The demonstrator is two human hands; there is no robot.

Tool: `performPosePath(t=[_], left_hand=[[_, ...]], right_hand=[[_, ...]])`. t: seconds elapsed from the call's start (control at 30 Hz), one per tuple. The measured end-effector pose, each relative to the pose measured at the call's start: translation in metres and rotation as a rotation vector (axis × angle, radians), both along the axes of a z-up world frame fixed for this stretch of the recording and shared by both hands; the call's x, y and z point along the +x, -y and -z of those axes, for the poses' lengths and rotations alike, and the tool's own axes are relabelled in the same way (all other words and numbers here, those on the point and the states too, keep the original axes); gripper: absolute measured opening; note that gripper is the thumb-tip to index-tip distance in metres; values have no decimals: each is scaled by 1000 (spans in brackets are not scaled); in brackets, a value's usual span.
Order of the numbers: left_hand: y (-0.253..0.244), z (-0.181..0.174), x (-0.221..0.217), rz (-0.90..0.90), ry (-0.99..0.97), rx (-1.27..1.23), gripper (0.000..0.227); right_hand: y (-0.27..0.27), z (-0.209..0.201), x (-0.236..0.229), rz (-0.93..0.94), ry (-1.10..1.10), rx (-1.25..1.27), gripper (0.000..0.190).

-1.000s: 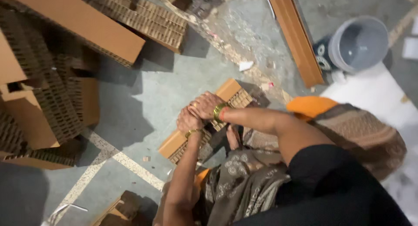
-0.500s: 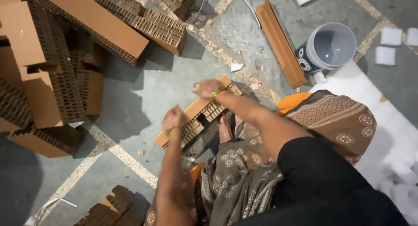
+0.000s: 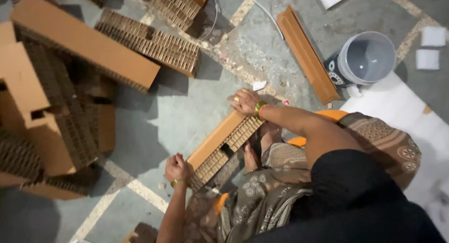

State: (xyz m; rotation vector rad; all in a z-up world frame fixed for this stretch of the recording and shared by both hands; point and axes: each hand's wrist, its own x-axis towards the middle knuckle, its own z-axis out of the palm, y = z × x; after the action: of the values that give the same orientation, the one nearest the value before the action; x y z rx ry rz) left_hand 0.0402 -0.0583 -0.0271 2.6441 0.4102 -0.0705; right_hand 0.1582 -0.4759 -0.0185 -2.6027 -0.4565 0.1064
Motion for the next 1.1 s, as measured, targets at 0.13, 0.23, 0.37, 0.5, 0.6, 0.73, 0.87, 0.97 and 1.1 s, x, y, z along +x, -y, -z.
performPosePath(t=[0.13,0.23,0.37,0.5,0.6,0.73,0.87,0.97,1.1], left_hand=[[11,-19,8,-24,64,-69,35],[16,-29,-2,-17,64,45,36],[24,-31,-9,91,197,448,34],[62,-22,13,319,-36,357,32],[126,-14,31,539,33,519,35],[153,5,38,198,23,209,40],[147,-5,41,265,45,224,40],[148,-16,43,289,20,231,39],[149,-23,40,270,0,184,38]], right_hand=[[3,-9,0,64,10,-34,34],[-1,-3,-2,83,-73,-166,39],[-18,-5,-3,92,-180,-463,52],[-66,-17,-6,-83,-269,-417,52],[-123,-24,-25,-300,-346,-433,43],[-128,-36,-34,-114,-110,-216,46],[-126,-37,-28,-193,-115,-181,41],[-125,-39,-23,-155,-104,-133,40],[-126,-48,-29,-156,-93,-184,44]])
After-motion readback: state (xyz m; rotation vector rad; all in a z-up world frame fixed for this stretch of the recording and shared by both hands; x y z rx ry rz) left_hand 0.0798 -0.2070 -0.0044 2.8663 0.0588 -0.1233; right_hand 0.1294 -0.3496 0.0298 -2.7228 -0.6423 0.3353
